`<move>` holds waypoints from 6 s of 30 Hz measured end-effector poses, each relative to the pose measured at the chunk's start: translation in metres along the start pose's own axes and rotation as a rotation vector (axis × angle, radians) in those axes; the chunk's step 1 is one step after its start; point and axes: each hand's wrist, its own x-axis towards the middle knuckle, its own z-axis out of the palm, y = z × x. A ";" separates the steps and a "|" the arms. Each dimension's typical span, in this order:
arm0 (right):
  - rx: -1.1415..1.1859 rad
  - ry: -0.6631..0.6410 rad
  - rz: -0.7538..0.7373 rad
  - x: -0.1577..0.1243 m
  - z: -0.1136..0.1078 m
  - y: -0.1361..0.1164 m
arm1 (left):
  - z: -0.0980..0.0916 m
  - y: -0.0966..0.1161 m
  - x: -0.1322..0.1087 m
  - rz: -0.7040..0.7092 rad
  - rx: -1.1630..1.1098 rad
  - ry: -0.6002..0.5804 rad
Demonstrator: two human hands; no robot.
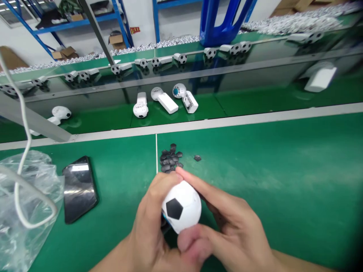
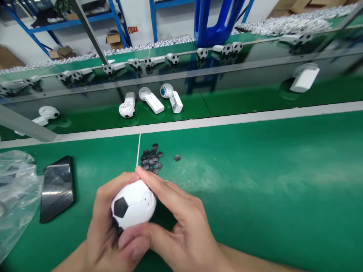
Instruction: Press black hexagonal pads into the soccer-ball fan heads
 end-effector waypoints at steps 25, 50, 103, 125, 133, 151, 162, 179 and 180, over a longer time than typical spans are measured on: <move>-0.406 -0.081 -0.145 0.054 -0.052 0.025 | -0.019 -0.013 0.020 -0.488 -0.237 0.150; -0.088 0.049 -0.018 0.024 -0.020 0.001 | -0.017 -0.007 0.013 -0.474 -0.408 -0.159; -1.172 -0.280 -0.321 0.271 -0.088 0.075 | -0.018 -0.032 0.018 -0.192 0.077 0.044; -0.277 0.257 0.308 0.059 -0.130 0.003 | -0.017 -0.032 0.023 0.174 0.523 0.058; 0.147 -0.188 0.358 0.049 -0.052 -0.030 | -0.038 -0.015 0.032 -0.173 0.246 0.241; -1.138 -0.464 -0.449 0.053 -0.051 0.059 | -0.011 -0.014 0.026 -0.692 -0.779 0.142; -1.118 -0.404 -0.360 0.056 -0.052 0.059 | -0.009 -0.017 0.028 -0.690 -0.812 0.096; -0.664 -0.183 -0.548 0.020 -0.069 0.008 | -0.006 -0.021 0.012 -0.577 -0.592 0.038; -0.643 -0.184 -0.532 0.021 -0.069 0.006 | -0.005 -0.021 0.010 -0.570 -0.583 0.017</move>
